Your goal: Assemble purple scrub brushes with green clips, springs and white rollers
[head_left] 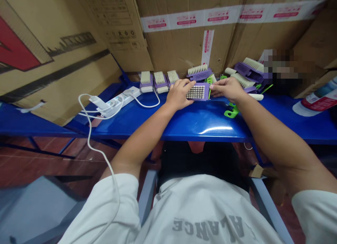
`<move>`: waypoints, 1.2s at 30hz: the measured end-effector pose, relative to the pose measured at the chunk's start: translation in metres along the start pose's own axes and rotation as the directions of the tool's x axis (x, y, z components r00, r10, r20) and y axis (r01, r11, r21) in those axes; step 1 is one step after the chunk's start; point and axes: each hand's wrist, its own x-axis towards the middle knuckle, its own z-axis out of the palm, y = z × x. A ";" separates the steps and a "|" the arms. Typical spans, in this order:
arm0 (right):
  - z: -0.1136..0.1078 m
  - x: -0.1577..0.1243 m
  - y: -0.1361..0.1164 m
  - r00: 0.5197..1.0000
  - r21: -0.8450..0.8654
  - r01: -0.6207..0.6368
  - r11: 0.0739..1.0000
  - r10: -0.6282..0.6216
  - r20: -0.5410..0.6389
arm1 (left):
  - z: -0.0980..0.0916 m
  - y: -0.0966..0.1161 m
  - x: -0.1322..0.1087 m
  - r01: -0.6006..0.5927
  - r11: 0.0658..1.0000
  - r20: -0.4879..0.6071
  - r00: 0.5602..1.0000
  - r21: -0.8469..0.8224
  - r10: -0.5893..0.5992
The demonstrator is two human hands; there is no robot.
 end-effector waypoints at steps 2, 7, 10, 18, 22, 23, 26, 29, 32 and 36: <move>-0.001 0.000 0.001 1.000 0.004 0.001 1.000 -0.001 0.000 | 0.000 0.000 0.000 -0.002 1.000 0.001 1.000 0.006 0.002; -0.005 0.003 0.003 1.000 0.024 0.001 1.000 -0.001 0.001 | 0.000 0.000 -0.001 -0.024 0.999 -0.004 1.000 0.023 0.024; -0.007 0.004 0.006 1.000 0.026 0.004 1.000 -0.005 0.016 | -0.001 0.000 -0.001 -0.030 0.999 0.000 1.000 0.033 0.030; -0.004 0.002 0.005 0.998 0.049 0.068 0.996 -0.068 -0.009 | -0.003 0.002 -0.001 -0.035 0.999 -0.012 0.999 0.022 0.035; -0.001 0.000 0.002 0.997 0.067 0.079 0.995 -0.079 -0.007 | -0.004 0.003 -0.001 -0.011 1.000 -0.006 1.000 0.017 0.011; 0.000 0.000 0.001 0.997 0.066 0.081 0.994 -0.081 -0.009 | -0.004 0.003 -0.001 -0.006 1.000 -0.004 1.000 0.014 0.006; 0.001 0.000 0.001 0.997 0.060 0.071 0.996 -0.070 -0.017 | -0.002 0.003 0.000 -0.001 1.000 -0.010 1.000 0.005 0.001; 0.003 0.000 0.002 0.998 0.064 0.056 0.996 -0.055 -0.024 | -0.001 0.002 0.000 -0.003 1.000 -0.027 1.000 0.003 0.003; 0.004 0.001 0.003 0.998 0.075 0.059 0.995 -0.057 -0.035 | 0.000 0.002 0.000 0.000 1.000 -0.023 1.000 0.002 0.000; 0.004 0.001 0.004 0.998 0.075 0.063 0.995 -0.061 -0.028 | 0.000 0.003 0.000 0.014 1.000 -0.017 1.000 -0.009 -0.014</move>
